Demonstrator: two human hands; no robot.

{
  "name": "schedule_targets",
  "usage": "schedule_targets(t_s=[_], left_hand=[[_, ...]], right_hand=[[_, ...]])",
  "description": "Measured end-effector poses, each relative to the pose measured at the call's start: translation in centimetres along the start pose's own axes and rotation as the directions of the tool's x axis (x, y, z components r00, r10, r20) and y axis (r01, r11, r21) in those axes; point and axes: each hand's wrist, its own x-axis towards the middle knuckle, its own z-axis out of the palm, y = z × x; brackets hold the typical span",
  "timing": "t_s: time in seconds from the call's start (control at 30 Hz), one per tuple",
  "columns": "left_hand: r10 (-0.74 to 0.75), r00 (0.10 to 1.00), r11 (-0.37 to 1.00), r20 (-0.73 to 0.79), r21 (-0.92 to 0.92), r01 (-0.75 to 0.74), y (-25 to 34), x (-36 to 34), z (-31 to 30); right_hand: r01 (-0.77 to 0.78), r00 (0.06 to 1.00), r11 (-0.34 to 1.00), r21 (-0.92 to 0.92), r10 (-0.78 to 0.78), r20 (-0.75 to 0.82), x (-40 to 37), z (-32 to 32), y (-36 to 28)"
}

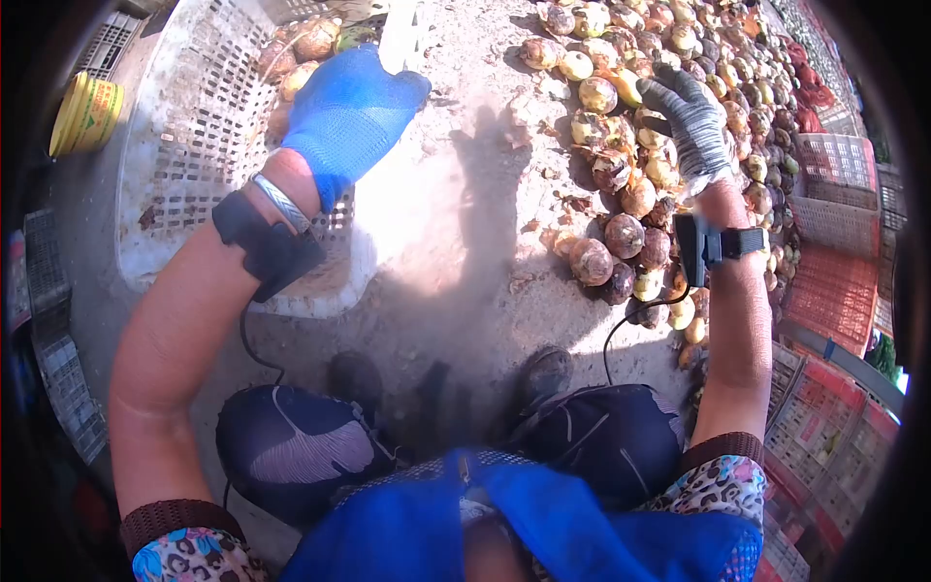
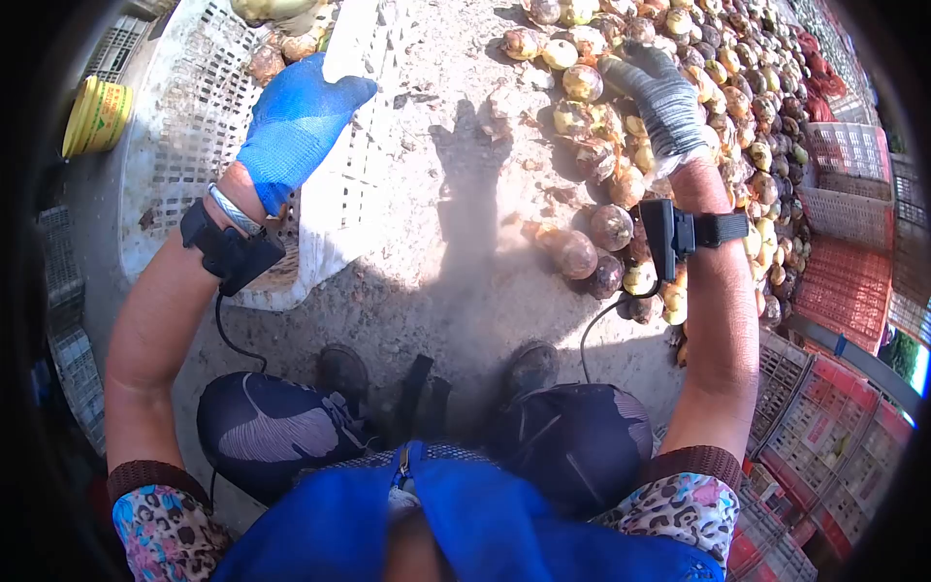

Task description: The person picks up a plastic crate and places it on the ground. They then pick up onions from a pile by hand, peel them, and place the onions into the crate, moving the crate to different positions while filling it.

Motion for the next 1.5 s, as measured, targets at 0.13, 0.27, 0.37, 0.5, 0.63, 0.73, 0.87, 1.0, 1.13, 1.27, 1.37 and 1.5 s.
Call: schedule_targets(t_s=[0.13,0.27,0.37,0.5,0.63,0.73,0.87,1.0,1.13,1.27,1.37,1.5], left_hand=[[0.045,0.999,0.998,-0.012,0.037,-0.045,-0.5,-0.1,0.4],[0.058,0.997,0.997,-0.04,0.061,-0.056,-0.4,0.2,0.4],[-0.023,1.0,0.995,-0.002,0.101,0.024,0.0,0.1,0.1],[0.075,0.996,0.994,-0.055,0.086,-0.07,-0.6,0.1,0.5],[0.187,0.981,0.982,0.046,0.008,-0.187,-1.3,-0.2,0.1],[0.23,0.973,0.968,-0.019,0.102,-0.227,-1.2,0.2,0.2],[0.094,0.996,0.988,-0.007,0.12,-0.092,-0.7,0.5,0.2],[-0.093,0.996,0.991,0.006,0.102,0.091,0.9,0.0,-0.4],[-0.113,0.993,0.985,-0.017,0.13,0.114,0.8,0.3,-0.6],[-0.057,0.998,0.993,0.019,0.108,0.055,0.5,0.0,-0.2],[-0.109,0.984,0.994,0.138,-0.01,0.112,0.8,0.0,-0.7],[0.008,1.0,0.993,0.008,-0.122,-0.007,0.1,-0.2,-0.1]], right_hand=[[-0.069,0.941,0.435,-0.898,0.328,0.087,-1.0,2.9,8.9],[-0.018,0.991,0.227,-0.974,0.135,0.013,-2.5,6.3,11.8],[-0.236,0.961,0.47,-0.85,0.24,-0.135,-1.4,4.7,10.7],[-0.369,0.929,0.903,0.219,0.367,0.05,-1.5,1.9,3.5],[0.402,0.852,0.864,0.304,-0.474,0.222,-4.8,0.7,-2.4],[-0.062,0.986,0.973,-0.221,0.094,0.136,-6.1,1.2,1.7],[0.421,0.788,0.359,-0.833,0.31,0.532,-13.7,5.3,11.2],[0.085,0.932,0.552,-0.83,0.25,0.262,-14.2,5.8,12.0],[-0.373,0.927,0.881,0.292,0.369,0.071,-9.4,3.0,7.0],[0.031,0.941,0.764,0.644,-0.239,0.238,-7.9,2.5,-7.0],[0.2,0.979,0.929,0.31,-0.203,-0.024,-3.9,-2.9,-1.6],[-0.183,0.981,0.696,-0.694,0.088,-0.17,-6.5,-6.1,12.2]])
